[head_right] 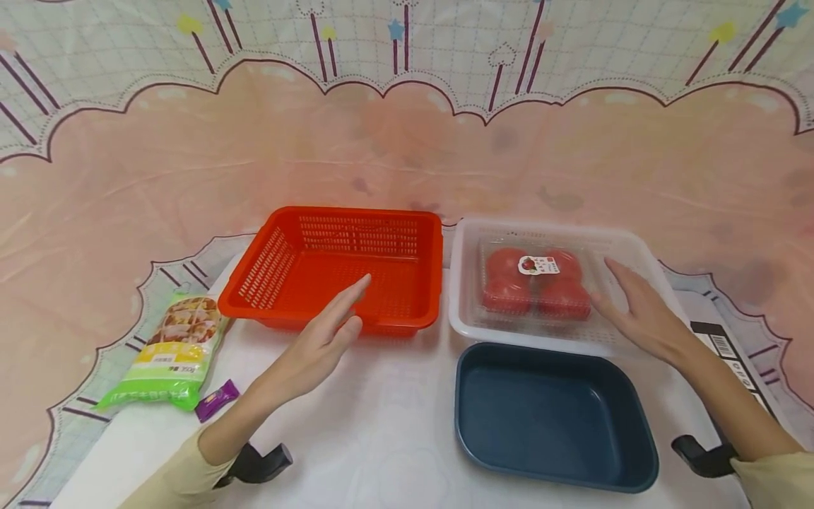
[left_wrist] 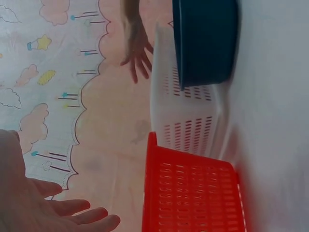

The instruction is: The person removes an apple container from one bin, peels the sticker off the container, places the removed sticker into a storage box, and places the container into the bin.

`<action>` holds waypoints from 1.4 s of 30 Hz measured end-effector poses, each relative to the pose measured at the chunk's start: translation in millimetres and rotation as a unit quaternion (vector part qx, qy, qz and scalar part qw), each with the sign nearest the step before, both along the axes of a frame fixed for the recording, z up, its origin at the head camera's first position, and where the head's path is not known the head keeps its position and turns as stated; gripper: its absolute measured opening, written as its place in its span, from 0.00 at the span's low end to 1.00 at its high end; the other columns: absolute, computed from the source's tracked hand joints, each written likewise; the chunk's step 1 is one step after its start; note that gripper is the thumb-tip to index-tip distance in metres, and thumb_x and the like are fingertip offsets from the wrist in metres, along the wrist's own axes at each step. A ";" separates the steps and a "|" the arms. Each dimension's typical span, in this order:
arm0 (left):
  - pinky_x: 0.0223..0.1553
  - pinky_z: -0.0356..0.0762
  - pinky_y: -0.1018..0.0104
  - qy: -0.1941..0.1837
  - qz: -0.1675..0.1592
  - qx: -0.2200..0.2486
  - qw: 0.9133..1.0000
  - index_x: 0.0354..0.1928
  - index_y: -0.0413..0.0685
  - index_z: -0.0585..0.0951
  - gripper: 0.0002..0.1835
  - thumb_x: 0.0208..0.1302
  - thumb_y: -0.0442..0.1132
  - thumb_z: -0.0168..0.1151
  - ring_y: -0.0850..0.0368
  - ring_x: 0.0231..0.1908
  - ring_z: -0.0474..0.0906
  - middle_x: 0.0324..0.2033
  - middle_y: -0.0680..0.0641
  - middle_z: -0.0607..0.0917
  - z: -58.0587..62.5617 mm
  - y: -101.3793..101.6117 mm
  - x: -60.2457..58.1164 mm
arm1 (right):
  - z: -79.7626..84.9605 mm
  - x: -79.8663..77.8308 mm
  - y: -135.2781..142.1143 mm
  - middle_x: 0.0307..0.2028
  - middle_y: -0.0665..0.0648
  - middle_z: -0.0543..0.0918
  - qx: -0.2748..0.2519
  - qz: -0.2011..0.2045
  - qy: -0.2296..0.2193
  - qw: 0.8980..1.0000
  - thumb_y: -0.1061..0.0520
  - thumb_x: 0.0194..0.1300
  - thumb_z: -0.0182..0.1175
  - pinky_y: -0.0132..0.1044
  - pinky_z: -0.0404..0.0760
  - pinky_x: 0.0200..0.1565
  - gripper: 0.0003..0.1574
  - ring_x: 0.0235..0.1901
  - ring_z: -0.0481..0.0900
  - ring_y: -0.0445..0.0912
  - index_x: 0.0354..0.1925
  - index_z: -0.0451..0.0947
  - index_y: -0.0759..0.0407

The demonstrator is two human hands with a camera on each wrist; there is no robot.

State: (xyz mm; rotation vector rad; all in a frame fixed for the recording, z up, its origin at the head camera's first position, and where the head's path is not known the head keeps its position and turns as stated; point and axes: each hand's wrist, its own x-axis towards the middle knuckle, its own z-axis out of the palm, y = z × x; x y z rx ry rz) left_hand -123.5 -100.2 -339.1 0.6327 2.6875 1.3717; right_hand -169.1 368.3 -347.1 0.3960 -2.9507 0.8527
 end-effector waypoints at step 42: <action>0.71 0.56 0.38 -0.168 0.000 0.235 0.957 0.76 0.65 0.50 0.34 0.72 0.60 0.43 0.51 0.75 0.49 0.76 0.55 0.52 -26.8 125.4 -14.3 | -5.4 -65.3 1.0 0.74 0.74 0.28 -0.139 0.013 -0.179 0.974 0.37 0.76 0.26 0.81 0.49 0.57 0.45 0.70 0.33 0.77 0.75 0.21 0.57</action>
